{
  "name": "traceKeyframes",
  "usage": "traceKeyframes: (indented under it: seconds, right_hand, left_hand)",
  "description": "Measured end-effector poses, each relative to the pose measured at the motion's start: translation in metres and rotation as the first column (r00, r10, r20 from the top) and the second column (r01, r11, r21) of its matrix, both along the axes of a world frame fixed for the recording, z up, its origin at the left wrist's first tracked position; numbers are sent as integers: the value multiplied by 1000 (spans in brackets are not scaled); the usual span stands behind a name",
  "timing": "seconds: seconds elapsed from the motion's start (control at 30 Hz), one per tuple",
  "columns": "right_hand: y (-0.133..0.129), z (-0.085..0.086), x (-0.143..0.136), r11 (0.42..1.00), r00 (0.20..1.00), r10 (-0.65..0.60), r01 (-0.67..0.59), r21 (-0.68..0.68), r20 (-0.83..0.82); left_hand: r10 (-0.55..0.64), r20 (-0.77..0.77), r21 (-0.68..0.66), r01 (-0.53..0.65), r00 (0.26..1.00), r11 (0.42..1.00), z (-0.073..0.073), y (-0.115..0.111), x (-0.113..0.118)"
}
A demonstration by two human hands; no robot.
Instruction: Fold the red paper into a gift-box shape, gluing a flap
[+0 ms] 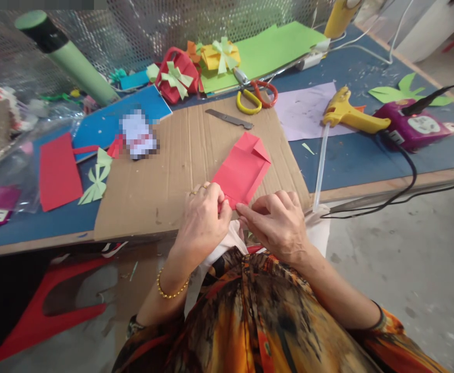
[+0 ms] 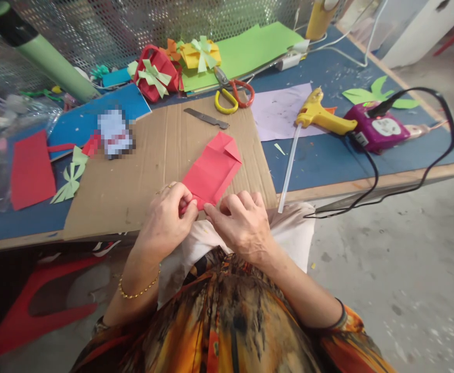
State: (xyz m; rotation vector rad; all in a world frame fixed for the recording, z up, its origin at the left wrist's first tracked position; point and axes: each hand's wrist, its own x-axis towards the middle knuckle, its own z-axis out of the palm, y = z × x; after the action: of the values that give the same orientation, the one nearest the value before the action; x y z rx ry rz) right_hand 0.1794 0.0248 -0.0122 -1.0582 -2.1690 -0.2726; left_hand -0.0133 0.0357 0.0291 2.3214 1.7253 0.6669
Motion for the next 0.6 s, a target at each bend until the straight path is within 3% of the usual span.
traceKeyframes:
  seconds: [0.3, 0.6]
  right_hand:
    - [0, 2, -1, 999, 1000, 5, -6, -31, -24]
    - [0, 1, -1, 999, 999, 11, -12, -35, -50]
  left_hand:
    - [49, -86, -122, -59, 995, 991, 11, 1, 6]
    - [174, -191, -114, -198, 966, 974, 13, 0, 15]
